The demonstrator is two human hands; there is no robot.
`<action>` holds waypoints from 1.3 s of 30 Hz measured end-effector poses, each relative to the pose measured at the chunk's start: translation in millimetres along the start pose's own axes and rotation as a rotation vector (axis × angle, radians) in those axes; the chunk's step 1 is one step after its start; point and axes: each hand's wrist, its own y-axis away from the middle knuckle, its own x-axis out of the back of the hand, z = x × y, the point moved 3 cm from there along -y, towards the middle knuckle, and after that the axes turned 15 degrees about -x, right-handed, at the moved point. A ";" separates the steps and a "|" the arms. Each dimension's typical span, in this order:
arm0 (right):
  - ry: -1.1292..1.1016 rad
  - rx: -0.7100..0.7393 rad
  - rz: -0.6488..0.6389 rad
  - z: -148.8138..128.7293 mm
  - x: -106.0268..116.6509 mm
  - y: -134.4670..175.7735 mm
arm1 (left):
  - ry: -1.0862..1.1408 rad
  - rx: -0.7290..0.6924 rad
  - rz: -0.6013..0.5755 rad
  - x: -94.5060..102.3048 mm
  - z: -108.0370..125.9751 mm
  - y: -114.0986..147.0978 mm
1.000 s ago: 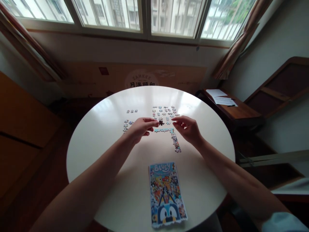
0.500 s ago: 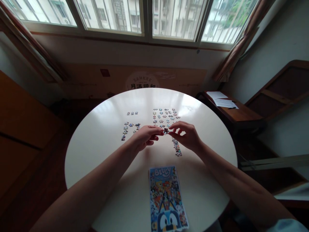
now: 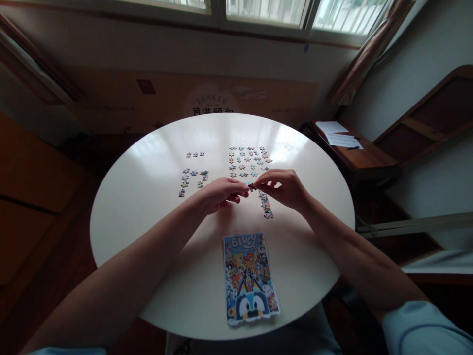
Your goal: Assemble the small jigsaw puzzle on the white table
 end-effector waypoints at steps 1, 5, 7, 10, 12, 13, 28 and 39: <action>-0.005 0.006 -0.014 -0.1 0.0 0.0 | 0.000 -0.001 -0.008 -0.3 -0.5 -0.2; -0.027 -0.020 -0.050 1.7 -0.5 0.0 | -0.001 -0.004 -0.035 0.1 -3.9 -1.5; -0.046 -0.048 -0.053 3.5 -0.5 0.3 | -0.001 -0.010 -0.047 0.9 -5.6 -2.1; -0.088 -0.080 -0.066 6.1 -1.4 1.2 | -0.009 -0.015 -0.056 2.0 -6.8 -2.2; -0.121 -0.095 -0.081 7.6 -2.6 2.1 | -0.009 -0.015 -0.054 2.1 -6.5 -1.7; -0.138 -0.100 -0.091 8.1 -3.2 2.7 | -0.002 -0.014 -0.054 1.8 -6.2 -1.3; -0.011 0.045 -0.281 -23.2 14.7 15.5 | -0.123 -0.131 -0.210 -10.9 -1.4 4.0; 0.102 0.081 -0.215 -32.1 20.8 51.5 | -0.327 -0.323 -0.327 -30.4 -2.2 6.5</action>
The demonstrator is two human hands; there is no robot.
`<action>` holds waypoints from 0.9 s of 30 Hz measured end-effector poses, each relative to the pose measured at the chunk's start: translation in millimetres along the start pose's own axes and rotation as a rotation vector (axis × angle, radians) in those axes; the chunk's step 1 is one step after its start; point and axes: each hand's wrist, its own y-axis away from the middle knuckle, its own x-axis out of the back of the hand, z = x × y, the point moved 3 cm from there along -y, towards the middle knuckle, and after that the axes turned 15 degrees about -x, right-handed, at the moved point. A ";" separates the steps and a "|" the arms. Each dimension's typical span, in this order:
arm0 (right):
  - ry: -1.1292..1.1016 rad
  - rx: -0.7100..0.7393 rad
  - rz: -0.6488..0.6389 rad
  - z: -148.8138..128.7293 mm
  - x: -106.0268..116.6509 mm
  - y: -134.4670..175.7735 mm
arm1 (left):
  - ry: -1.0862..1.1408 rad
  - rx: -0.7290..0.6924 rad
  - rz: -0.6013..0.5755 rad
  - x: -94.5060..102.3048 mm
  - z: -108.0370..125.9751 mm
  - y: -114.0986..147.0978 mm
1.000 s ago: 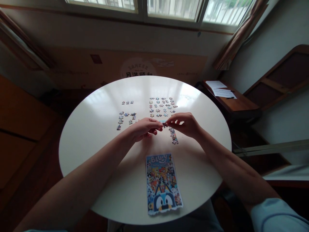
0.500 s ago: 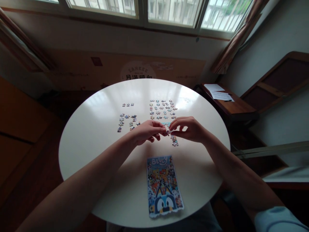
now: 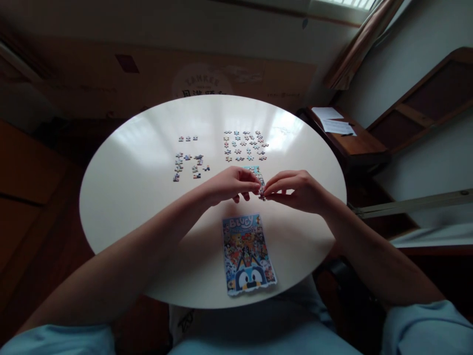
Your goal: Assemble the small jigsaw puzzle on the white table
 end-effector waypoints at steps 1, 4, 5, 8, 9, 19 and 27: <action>0.005 -0.015 -0.004 1.7 0.5 4.3 | -0.124 -0.088 0.014 0.7 0.8 -0.8; 0.022 -0.066 -0.007 9.5 1.2 16.8 | -0.599 -0.407 0.062 2.2 4.0 -1.1; 0.026 -0.080 -0.007 12.3 1.1 20.7 | -0.724 -0.492 0.057 1.6 4.1 -0.7; 0.028 -0.118 -0.008 19.6 -0.4 30.1 | -0.886 -0.641 -0.021 -2.0 0.3 -0.2; 0.026 -0.130 -0.009 21.3 -1.3 32.5 | -0.893 -0.668 -0.047 -3.2 -1.5 -0.4; -0.003 -0.229 0.006 31.2 -12.5 44.0 | -0.876 -0.727 -0.075 -11.2 -17.0 -4.7; 0.043 -0.182 0.029 30.2 -16.1 44.7 | -0.873 -0.687 0.042 -4.3 -25.2 -8.1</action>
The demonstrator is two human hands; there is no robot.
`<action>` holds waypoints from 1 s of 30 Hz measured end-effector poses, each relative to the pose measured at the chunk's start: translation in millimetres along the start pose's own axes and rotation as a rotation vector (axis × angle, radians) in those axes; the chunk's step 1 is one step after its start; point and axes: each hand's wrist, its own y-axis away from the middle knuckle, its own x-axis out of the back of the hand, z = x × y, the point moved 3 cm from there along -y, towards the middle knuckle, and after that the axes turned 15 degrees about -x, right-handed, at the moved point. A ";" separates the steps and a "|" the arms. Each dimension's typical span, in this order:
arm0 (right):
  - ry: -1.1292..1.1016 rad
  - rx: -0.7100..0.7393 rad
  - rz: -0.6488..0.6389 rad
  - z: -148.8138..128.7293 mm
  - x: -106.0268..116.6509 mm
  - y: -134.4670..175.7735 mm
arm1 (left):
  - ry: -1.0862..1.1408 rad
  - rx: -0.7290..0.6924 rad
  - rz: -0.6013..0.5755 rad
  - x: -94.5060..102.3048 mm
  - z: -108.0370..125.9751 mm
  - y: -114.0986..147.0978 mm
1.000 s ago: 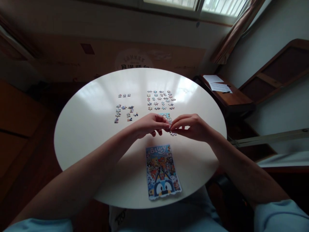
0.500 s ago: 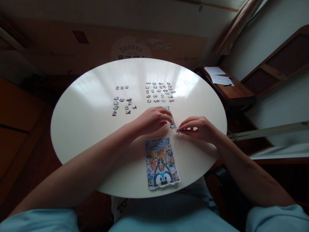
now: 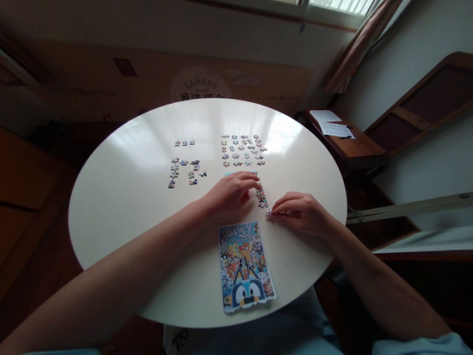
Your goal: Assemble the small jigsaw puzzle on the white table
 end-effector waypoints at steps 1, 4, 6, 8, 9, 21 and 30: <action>0.008 0.009 0.000 -0.7 -0.5 -0.4 | 0.003 0.002 0.002 0.1 -0.5 0.4; 0.027 0.026 0.010 -2.6 -1.8 -2.2 | 0.019 -0.005 -0.014 -0.2 -0.3 0.9; 0.034 0.029 0.024 -3.5 -2.3 -3.6 | 0.029 -0.008 -0.024 -0.5 0.2 0.8; 0.040 0.026 0.039 -3.8 -2.6 -5.1 | 0.039 -0.024 -0.037 -0.9 0.8 0.7; 0.045 0.026 0.044 -3.7 -2.8 -5.7 | 0.044 -0.037 -0.043 -1.0 1.1 0.7; 0.091 0.004 0.018 -5.9 -6.3 -9.7 | 0.042 -0.093 -0.088 -1.8 -0.8 1.5; 0.132 -0.069 -0.062 -8.8 -4.6 -12.7 | 0.029 -0.086 -0.124 -1.2 -2.2 0.8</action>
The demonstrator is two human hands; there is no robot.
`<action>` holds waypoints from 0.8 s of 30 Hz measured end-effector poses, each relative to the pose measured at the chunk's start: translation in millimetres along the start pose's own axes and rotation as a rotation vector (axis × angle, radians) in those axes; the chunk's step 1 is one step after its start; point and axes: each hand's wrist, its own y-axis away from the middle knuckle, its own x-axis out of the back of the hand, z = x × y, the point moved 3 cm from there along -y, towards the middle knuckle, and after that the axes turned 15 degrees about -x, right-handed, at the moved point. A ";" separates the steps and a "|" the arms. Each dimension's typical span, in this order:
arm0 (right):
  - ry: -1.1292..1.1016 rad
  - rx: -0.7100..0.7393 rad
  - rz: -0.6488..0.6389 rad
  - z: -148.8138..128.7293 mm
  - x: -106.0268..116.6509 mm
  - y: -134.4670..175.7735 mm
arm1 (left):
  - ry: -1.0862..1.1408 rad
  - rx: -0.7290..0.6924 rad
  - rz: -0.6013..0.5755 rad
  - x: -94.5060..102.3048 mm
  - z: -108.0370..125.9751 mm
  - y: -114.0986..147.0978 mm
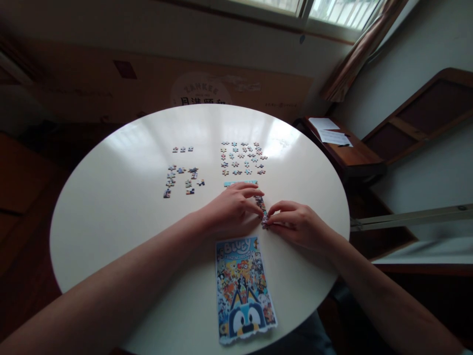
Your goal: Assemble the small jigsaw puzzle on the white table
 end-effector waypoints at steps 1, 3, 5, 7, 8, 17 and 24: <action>0.010 -0.009 -0.003 -0.3 -0.1 0.0 | -0.001 -0.002 -0.004 0.2 0.1 0.0; 0.043 -0.020 0.003 -0.9 -0.9 0.9 | -0.003 -0.010 -0.009 0.8 0.8 -0.1; 0.079 -0.017 0.023 -1.6 -1.8 2.4 | -0.005 -0.014 -0.012 1.7 1.7 -0.4; 0.107 -0.005 0.052 -2.1 -2.7 4.0 | -0.005 -0.013 -0.010 2.5 2.6 -0.8; 0.118 -0.002 0.065 -2.3 -3.0 4.7 | -0.004 -0.012 -0.008 2.7 2.9 -1.1; 0.126 0.026 0.109 -2.6 -3.2 6.8 | 0.011 -0.019 -0.002 1.6 2.8 -2.3; 0.093 0.016 0.048 -1.9 0.9 4.9 | -0.008 -0.015 -0.028 1.2 5.2 -3.8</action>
